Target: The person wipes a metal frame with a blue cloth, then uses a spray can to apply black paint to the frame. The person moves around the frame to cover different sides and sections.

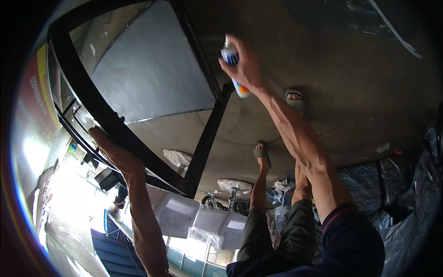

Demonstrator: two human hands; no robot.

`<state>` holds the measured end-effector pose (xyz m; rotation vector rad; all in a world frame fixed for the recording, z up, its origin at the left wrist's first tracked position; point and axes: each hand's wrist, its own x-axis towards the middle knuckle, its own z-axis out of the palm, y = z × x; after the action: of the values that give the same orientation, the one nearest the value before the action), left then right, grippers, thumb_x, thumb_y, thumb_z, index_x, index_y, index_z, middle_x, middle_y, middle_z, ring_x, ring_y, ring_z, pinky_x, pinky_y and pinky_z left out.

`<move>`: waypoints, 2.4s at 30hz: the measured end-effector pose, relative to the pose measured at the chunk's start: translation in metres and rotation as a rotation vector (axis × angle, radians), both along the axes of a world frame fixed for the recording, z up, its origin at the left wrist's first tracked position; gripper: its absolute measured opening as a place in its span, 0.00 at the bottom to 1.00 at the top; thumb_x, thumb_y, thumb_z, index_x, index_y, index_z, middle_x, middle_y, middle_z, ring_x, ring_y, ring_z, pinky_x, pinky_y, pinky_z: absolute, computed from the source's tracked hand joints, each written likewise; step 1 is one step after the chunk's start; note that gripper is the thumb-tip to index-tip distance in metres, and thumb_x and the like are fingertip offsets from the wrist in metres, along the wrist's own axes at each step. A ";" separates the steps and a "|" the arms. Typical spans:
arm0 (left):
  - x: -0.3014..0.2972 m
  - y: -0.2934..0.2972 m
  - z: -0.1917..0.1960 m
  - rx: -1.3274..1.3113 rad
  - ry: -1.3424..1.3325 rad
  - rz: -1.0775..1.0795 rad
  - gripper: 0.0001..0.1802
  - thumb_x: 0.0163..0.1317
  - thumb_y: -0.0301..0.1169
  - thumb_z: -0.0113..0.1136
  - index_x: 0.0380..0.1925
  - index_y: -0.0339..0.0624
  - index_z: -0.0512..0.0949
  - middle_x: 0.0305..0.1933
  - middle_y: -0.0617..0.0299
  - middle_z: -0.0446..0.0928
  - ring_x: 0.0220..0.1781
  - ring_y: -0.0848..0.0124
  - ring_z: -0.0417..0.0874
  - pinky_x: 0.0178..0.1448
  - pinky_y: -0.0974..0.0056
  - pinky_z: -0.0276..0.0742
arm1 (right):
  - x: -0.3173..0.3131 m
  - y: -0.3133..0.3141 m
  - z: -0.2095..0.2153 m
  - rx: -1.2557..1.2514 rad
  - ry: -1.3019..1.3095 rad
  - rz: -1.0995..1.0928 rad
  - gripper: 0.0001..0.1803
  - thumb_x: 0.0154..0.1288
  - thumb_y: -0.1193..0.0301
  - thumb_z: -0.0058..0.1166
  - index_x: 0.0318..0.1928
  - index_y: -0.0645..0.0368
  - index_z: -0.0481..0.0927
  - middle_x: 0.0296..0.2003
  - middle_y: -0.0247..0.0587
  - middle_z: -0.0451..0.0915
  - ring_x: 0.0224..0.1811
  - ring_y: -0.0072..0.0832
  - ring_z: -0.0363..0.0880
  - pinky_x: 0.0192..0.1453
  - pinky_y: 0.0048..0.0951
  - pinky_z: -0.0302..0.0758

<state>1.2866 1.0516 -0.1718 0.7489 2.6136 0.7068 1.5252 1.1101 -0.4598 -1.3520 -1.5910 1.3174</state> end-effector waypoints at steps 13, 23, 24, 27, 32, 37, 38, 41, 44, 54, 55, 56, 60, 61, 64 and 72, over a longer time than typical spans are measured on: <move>-0.004 -0.001 -0.001 0.019 -0.037 0.037 0.50 0.80 0.72 0.28 0.64 0.36 0.78 0.54 0.49 0.85 0.55 0.62 0.86 0.61 0.58 0.78 | 0.052 -0.092 0.013 -0.127 -0.105 0.132 0.42 0.58 0.68 0.76 0.72 0.47 0.72 0.51 0.56 0.78 0.50 0.57 0.84 0.50 0.53 0.86; -0.004 -0.002 -0.002 -0.040 0.009 0.003 0.51 0.79 0.74 0.24 0.77 0.40 0.66 0.65 0.47 0.83 0.65 0.54 0.85 0.67 0.52 0.77 | 0.063 -0.139 0.016 -0.180 -0.079 0.110 0.41 0.58 0.70 0.74 0.72 0.48 0.71 0.49 0.52 0.78 0.46 0.55 0.86 0.47 0.50 0.87; -0.005 -0.003 -0.002 -0.048 0.012 -0.005 0.51 0.79 0.74 0.23 0.77 0.40 0.65 0.65 0.46 0.83 0.65 0.54 0.85 0.67 0.51 0.77 | 0.056 -0.121 0.013 -0.110 -0.047 0.054 0.40 0.58 0.70 0.75 0.71 0.48 0.72 0.49 0.53 0.78 0.46 0.55 0.85 0.47 0.50 0.86; -0.014 -0.009 -0.003 -0.007 -0.017 -0.035 0.49 0.80 0.72 0.25 0.79 0.42 0.62 0.67 0.44 0.81 0.67 0.54 0.85 0.72 0.51 0.75 | 0.045 -0.080 0.008 -0.048 -0.003 -0.054 0.40 0.58 0.70 0.76 0.71 0.48 0.72 0.50 0.53 0.79 0.45 0.54 0.85 0.48 0.51 0.85; -0.030 -0.019 -0.010 -0.037 0.067 -0.051 0.45 0.82 0.68 0.33 0.72 0.37 0.70 0.67 0.44 0.80 0.72 0.54 0.80 0.79 0.51 0.70 | 0.059 -0.072 0.026 0.008 0.046 -0.083 0.41 0.59 0.70 0.77 0.72 0.52 0.72 0.54 0.53 0.80 0.52 0.53 0.84 0.56 0.49 0.82; -0.009 -0.009 -0.008 0.107 0.037 0.016 0.41 0.85 0.62 0.36 0.60 0.30 0.77 0.52 0.49 0.81 0.55 0.56 0.78 0.70 0.53 0.71 | 0.104 -0.112 0.077 -0.194 -0.091 0.031 0.44 0.57 0.73 0.76 0.74 0.53 0.70 0.52 0.53 0.78 0.54 0.53 0.82 0.57 0.50 0.82; -0.004 -0.005 -0.005 0.059 0.069 0.073 0.40 0.85 0.62 0.36 0.58 0.29 0.77 0.50 0.48 0.80 0.53 0.57 0.77 0.67 0.53 0.71 | 0.115 -0.117 0.087 -0.236 -0.095 0.052 0.44 0.56 0.73 0.76 0.73 0.54 0.70 0.52 0.53 0.78 0.53 0.52 0.83 0.56 0.49 0.82; 0.008 0.005 0.003 -0.009 0.130 0.034 0.39 0.84 0.61 0.37 0.53 0.30 0.78 0.39 0.45 0.78 0.42 0.56 0.75 0.54 0.49 0.73 | 0.127 -0.105 0.111 -0.377 -0.148 0.044 0.44 0.56 0.73 0.77 0.73 0.53 0.70 0.52 0.52 0.78 0.52 0.50 0.83 0.56 0.48 0.83; 0.013 0.010 0.006 -0.002 0.217 0.018 0.38 0.84 0.59 0.36 0.55 0.30 0.79 0.37 0.46 0.78 0.38 0.55 0.74 0.49 0.47 0.73 | 0.109 -0.044 0.139 -0.136 -0.094 0.044 0.43 0.58 0.73 0.77 0.73 0.53 0.71 0.55 0.52 0.79 0.53 0.49 0.84 0.57 0.46 0.83; 0.012 0.013 0.013 -0.105 0.173 0.009 0.33 0.84 0.51 0.40 0.62 0.30 0.79 0.49 0.37 0.84 0.49 0.43 0.83 0.60 0.46 0.76 | -0.056 0.195 0.277 0.583 0.332 0.074 0.45 0.51 0.73 0.81 0.71 0.42 0.76 0.56 0.50 0.78 0.45 0.47 0.89 0.47 0.42 0.92; 0.013 0.014 0.014 -0.100 0.169 0.011 0.33 0.84 0.51 0.40 0.62 0.30 0.79 0.50 0.38 0.84 0.50 0.44 0.83 0.60 0.46 0.76 | -0.066 0.199 0.277 0.567 0.326 0.118 0.45 0.51 0.72 0.81 0.71 0.41 0.76 0.56 0.50 0.78 0.45 0.47 0.90 0.47 0.42 0.92; 0.014 0.015 0.015 -0.095 0.164 0.012 0.34 0.84 0.52 0.40 0.62 0.29 0.78 0.50 0.38 0.84 0.51 0.44 0.83 0.61 0.46 0.76 | -0.075 0.200 0.273 0.565 0.320 0.140 0.43 0.53 0.71 0.79 0.71 0.39 0.76 0.56 0.51 0.77 0.47 0.49 0.90 0.48 0.44 0.92; 0.017 0.019 0.019 -0.081 0.130 0.026 0.34 0.83 0.52 0.42 0.63 0.29 0.78 0.50 0.38 0.84 0.51 0.45 0.83 0.61 0.46 0.76 | -0.069 0.193 0.218 0.433 0.076 0.161 0.41 0.56 0.70 0.77 0.71 0.39 0.76 0.57 0.52 0.77 0.48 0.52 0.89 0.49 0.48 0.91; 0.018 0.019 0.020 -0.076 0.137 0.004 0.34 0.83 0.52 0.42 0.63 0.29 0.78 0.50 0.39 0.84 0.51 0.45 0.83 0.61 0.46 0.76 | -0.060 0.190 0.202 0.307 -0.039 0.173 0.40 0.58 0.69 0.76 0.71 0.40 0.76 0.57 0.53 0.77 0.50 0.53 0.88 0.50 0.49 0.90; 0.019 0.022 0.023 -0.071 0.133 -0.001 0.34 0.83 0.52 0.42 0.63 0.29 0.78 0.49 0.40 0.84 0.50 0.47 0.83 0.60 0.46 0.77 | -0.033 0.181 0.180 0.216 -0.163 0.175 0.40 0.58 0.68 0.76 0.71 0.41 0.76 0.56 0.54 0.77 0.52 0.52 0.87 0.50 0.48 0.89; 0.016 0.019 0.020 -0.124 0.090 0.030 0.36 0.83 0.53 0.41 0.66 0.28 0.76 0.56 0.36 0.84 0.56 0.43 0.84 0.65 0.46 0.76 | -0.069 0.204 0.151 0.443 -0.001 0.151 0.40 0.57 0.67 0.77 0.71 0.42 0.76 0.56 0.55 0.77 0.50 0.53 0.87 0.50 0.49 0.89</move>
<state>1.3030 1.0701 -0.1519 0.7222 2.7258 0.5239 1.4561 1.3145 -0.3085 -0.9763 -1.8779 0.9644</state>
